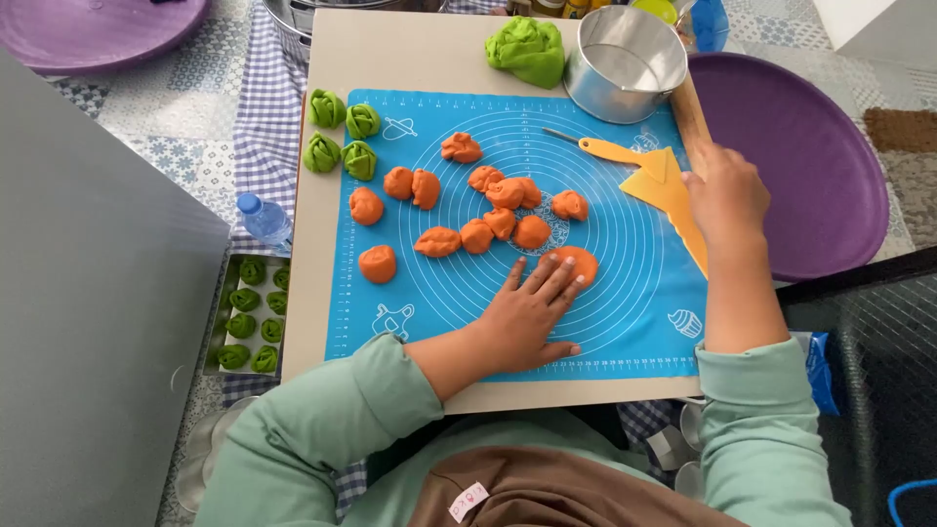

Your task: Flattening small dough balls with a rolling pin and shaping them into decorative forms on a silicone mat.

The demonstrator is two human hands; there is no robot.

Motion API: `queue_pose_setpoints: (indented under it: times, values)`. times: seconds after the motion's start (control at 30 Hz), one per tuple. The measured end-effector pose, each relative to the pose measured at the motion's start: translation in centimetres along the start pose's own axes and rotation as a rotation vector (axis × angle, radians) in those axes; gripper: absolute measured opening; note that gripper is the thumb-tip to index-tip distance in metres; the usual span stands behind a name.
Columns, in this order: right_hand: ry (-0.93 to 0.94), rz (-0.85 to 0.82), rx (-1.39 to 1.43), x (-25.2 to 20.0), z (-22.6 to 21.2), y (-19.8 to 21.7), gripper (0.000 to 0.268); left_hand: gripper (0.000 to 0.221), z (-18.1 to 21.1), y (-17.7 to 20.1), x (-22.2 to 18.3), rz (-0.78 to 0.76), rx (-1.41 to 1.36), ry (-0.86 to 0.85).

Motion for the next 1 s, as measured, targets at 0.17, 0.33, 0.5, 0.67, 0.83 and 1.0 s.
queue_pose_setpoints:
  times: [0.17,0.33,0.5,0.67,0.83,1.0]
  values:
    - [-0.18,-0.167,0.115,-0.1,-1.4,2.3,0.051,0.097,-0.3,-1.6,0.4,0.079,0.041,-0.019]
    - [-0.078,-0.027,0.087,1.3,2.3,-2.6,0.06,0.089,0.1,0.5,0.0,-0.019,0.017,-0.003]
    - [-0.149,-0.103,0.131,1.3,1.5,-2.3,0.059,0.088,0.1,0.7,-0.1,-0.024,0.003,-0.006]
    - [-0.155,-0.089,0.113,1.3,1.3,-2.3,0.061,0.088,0.2,0.7,-0.2,-0.02,0.001,0.002]
    - [-0.103,0.01,0.08,1.7,2.5,-3.6,0.061,0.087,0.2,1.0,-0.2,-0.008,-0.033,0.006]
    - [-0.062,0.218,0.162,1.4,1.9,-1.8,0.062,0.083,-0.8,1.9,0.4,0.144,-0.247,0.048]
Point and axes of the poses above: each hand's wrist, its own x-axis towards the middle knuckle, its own y-axis out of the back of the hand, z = x × y, the point moved 2 cm from there along x, towards the middle knuckle, and after that the axes turned 5 degrees about x, right-handed, at the moved point
